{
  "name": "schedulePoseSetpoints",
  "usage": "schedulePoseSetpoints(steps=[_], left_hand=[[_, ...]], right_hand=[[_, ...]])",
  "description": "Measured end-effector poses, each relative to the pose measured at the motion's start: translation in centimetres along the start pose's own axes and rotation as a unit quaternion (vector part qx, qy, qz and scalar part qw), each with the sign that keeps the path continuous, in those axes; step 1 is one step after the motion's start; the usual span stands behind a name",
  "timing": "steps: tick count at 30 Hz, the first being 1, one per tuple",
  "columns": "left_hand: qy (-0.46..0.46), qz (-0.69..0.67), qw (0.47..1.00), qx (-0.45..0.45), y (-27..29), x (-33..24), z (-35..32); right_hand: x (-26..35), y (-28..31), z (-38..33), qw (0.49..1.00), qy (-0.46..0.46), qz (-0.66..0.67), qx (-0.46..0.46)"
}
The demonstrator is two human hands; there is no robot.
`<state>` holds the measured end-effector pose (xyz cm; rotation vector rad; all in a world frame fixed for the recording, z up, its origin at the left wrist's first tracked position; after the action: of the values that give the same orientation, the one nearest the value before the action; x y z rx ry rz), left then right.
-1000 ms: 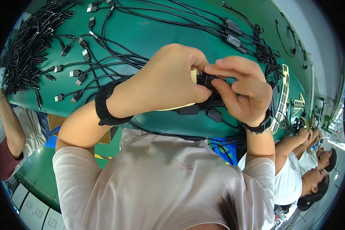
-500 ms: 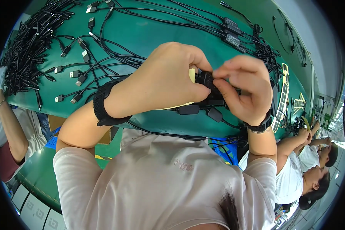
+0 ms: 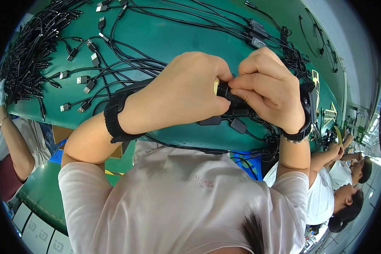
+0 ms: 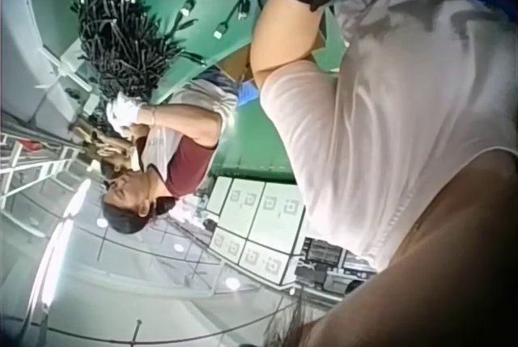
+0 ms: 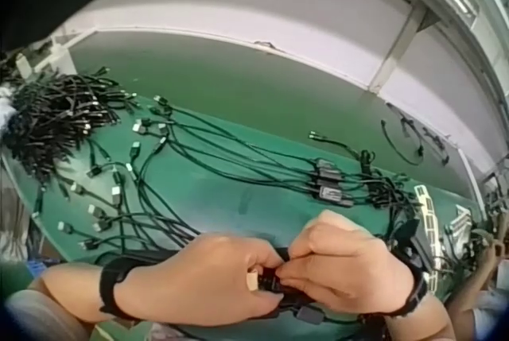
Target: The person picks up a bundle of cables, separates them, and lays them on the table. They then peel labels from a sheet and press them onto the rectangular housing of each cable.
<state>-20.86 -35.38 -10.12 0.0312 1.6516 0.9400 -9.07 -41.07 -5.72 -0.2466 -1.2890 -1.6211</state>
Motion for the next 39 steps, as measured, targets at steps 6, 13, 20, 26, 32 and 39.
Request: schedulePoseSetpoints(steps=[6, 13, 20, 26, 32, 39], left_hand=[[0.008, 0.003, 1.0, -0.004, 0.0, 0.1, -0.1], [-0.011, 0.014, 1.0, -0.011, -0.1, 0.1, 0.0], [-0.019, -0.015, 0.999, 0.03, 0.5, 0.4, 0.3], [-0.073, 0.069, 0.992, 0.08, -0.7, 0.8, 0.1], [-0.092, 0.048, 0.994, 0.027, -0.8, -1.8, 0.3], [-0.104, 0.005, 0.985, -0.139, -0.5, -1.5, -0.3]], right_hand=[[0.4, -0.9, 0.6, 0.996, 0.023, -0.067, 0.054], [0.1, -1.8, 0.2, 0.994, 0.043, -0.087, 0.049], [-0.2, -0.9, -1.0, 0.996, 0.067, -0.052, 0.0], [0.0, 4.2, -1.4, 0.999, -0.017, -0.026, -0.006], [0.6, 1.9, -0.3, 0.988, -0.053, -0.096, 0.105], [1.7, 4.8, -1.2, 0.981, -0.06, -0.058, -0.173]])
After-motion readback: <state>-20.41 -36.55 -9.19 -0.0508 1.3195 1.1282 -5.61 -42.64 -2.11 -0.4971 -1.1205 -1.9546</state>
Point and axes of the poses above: each hand's wrist, its own z-axis towards the middle knuckle, its own y-axis out of the back of the hand, x = y × z, the point moved 5 cm from there along z, towards the middle knuckle, and after that the axes turned 15 degrees about z, right-handed, at the moved point
